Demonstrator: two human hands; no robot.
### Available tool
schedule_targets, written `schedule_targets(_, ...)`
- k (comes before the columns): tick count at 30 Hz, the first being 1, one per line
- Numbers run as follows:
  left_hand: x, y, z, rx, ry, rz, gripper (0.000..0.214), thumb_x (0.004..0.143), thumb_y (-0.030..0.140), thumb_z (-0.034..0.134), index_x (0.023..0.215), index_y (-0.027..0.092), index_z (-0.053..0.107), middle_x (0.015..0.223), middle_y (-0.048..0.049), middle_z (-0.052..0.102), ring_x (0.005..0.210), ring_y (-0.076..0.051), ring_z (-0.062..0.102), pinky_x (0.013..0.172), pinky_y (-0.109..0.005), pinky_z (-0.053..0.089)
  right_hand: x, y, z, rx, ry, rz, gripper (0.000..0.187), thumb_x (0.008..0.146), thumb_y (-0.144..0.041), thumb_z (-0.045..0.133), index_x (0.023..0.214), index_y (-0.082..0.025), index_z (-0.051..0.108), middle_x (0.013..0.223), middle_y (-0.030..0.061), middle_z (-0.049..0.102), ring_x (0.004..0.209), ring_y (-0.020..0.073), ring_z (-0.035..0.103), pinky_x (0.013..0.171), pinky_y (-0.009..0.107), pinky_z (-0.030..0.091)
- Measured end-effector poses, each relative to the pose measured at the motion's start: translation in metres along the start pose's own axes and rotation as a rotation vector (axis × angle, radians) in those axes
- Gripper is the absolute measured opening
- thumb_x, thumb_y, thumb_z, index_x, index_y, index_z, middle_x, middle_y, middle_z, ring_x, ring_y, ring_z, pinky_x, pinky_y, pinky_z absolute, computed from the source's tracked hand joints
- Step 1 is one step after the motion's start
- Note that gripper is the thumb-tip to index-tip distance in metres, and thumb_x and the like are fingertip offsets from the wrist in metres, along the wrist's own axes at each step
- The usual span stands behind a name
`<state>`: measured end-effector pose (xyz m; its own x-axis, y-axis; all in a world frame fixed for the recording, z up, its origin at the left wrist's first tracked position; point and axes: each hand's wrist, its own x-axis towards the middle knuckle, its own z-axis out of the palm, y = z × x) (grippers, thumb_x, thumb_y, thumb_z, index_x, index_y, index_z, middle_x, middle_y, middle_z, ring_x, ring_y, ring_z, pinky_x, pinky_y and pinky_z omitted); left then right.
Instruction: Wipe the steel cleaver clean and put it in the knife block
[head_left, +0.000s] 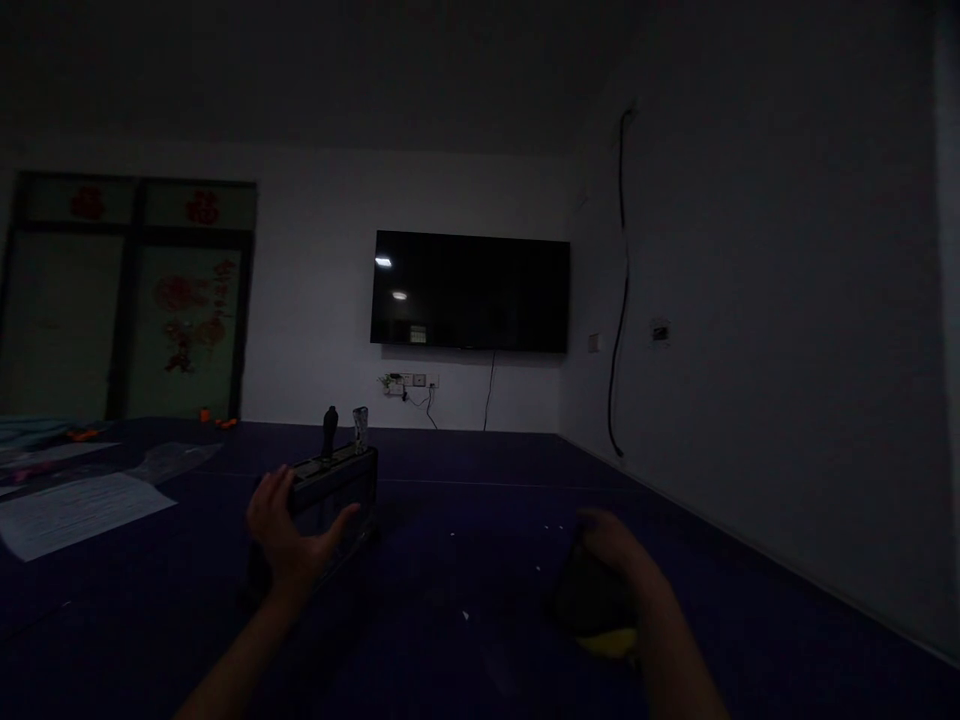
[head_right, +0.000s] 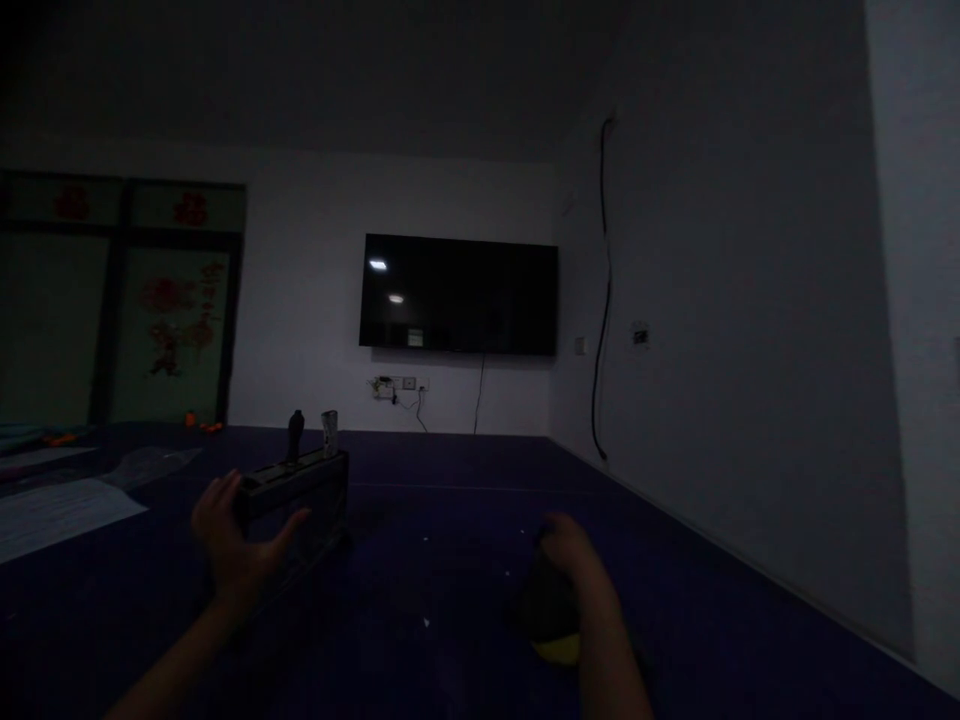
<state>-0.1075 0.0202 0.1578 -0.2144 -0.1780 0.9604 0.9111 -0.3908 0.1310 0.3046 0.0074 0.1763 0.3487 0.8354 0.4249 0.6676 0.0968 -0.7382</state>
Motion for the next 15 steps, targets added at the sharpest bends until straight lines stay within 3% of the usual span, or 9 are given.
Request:
schedule_targets(2, 0.006, 0.022, -0.003, -0.108, -0.063, 0.143, 0.067, 0.067, 0.046, 0.071, 0.121, 0.014, 0.049, 0.114, -0.018, 0.058, 0.117, -0.034, 0.047, 0.1, -0.048, 0.033, -0.003, -0.028, 0.007, 0.162, -0.101, -0.058, 0.03, 0.067, -0.015, 0.074, 0.095, -0.021, 0.069, 0.095, 0.0055, 0.068, 0.088, 0.0242, 0.064, 0.075, 0.034, 0.051)
schedule_targets(4, 0.009, 0.045, -0.006, -0.214, -0.215, 0.281, 0.039, 0.066, 0.038, 0.074, 0.099, 0.023, 0.061, 0.095, -0.0092, 0.068, 0.098, -0.029, 0.059, 0.097, -0.044, 0.035, -0.011, -0.057, 0.012, 0.327, -0.178, -0.146, 0.044, 0.058, -0.011, 0.075, 0.1, -0.023, 0.069, 0.1, 0.0041, 0.068, 0.096, 0.0246, 0.062, 0.079, 0.033, 0.049)
schedule_targets(6, 0.009, 0.065, -0.008, -0.334, -0.443, 0.22, 0.018, 0.069, 0.037, 0.071, 0.081, 0.024, 0.066, 0.079, -0.0051, 0.07, 0.083, -0.024, 0.063, 0.086, -0.037, 0.041, -0.023, -0.082, 0.017, 0.474, -0.254, -0.225, 0.049, 0.058, -0.015, 0.074, 0.105, -0.023, 0.067, 0.105, 0.0034, 0.066, 0.098, 0.0227, 0.061, 0.081, 0.032, 0.048)
schedule_targets(9, 0.006, 0.084, -0.004, -0.524, -0.753, -0.311, 0.027, 0.065, 0.043, 0.072, 0.082, 0.022, 0.068, 0.086, -0.0082, 0.069, 0.086, -0.026, 0.062, 0.081, -0.038, 0.044, -0.041, -0.108, 0.025, 0.63, -0.36, -0.284, 0.052, 0.057, -0.024, 0.076, 0.108, -0.022, 0.066, 0.095, 0.0035, 0.068, 0.085, 0.0214, 0.064, 0.075, 0.034, 0.05)
schedule_targets(12, 0.002, 0.086, 0.002, -0.752, -0.865, -0.872, 0.056, 0.049, 0.039, 0.082, 0.098, 0.02, 0.065, 0.095, -0.009, 0.068, 0.092, -0.027, 0.062, 0.082, -0.038, 0.046, -0.051, -0.119, 0.035, 0.703, -0.426, -0.293, 0.052, 0.052, -0.024, 0.079, 0.103, -0.022, 0.068, 0.095, 0.0033, 0.067, 0.083, 0.0209, 0.064, 0.074, 0.034, 0.05)
schedule_targets(15, 0.001, 0.079, 0.005, -0.926, -0.984, -1.13, 0.053, 0.041, 0.031, 0.085, 0.09, 0.018, 0.067, 0.078, -0.0049, 0.068, 0.076, -0.024, 0.064, 0.072, -0.034, 0.048, -0.052, -0.118, 0.044, 0.708, -0.465, -0.268, 0.053, 0.05, -0.024, 0.08, 0.102, -0.022, 0.069, 0.097, 0.0034, 0.067, 0.08, 0.0204, 0.064, 0.072, 0.034, 0.051)
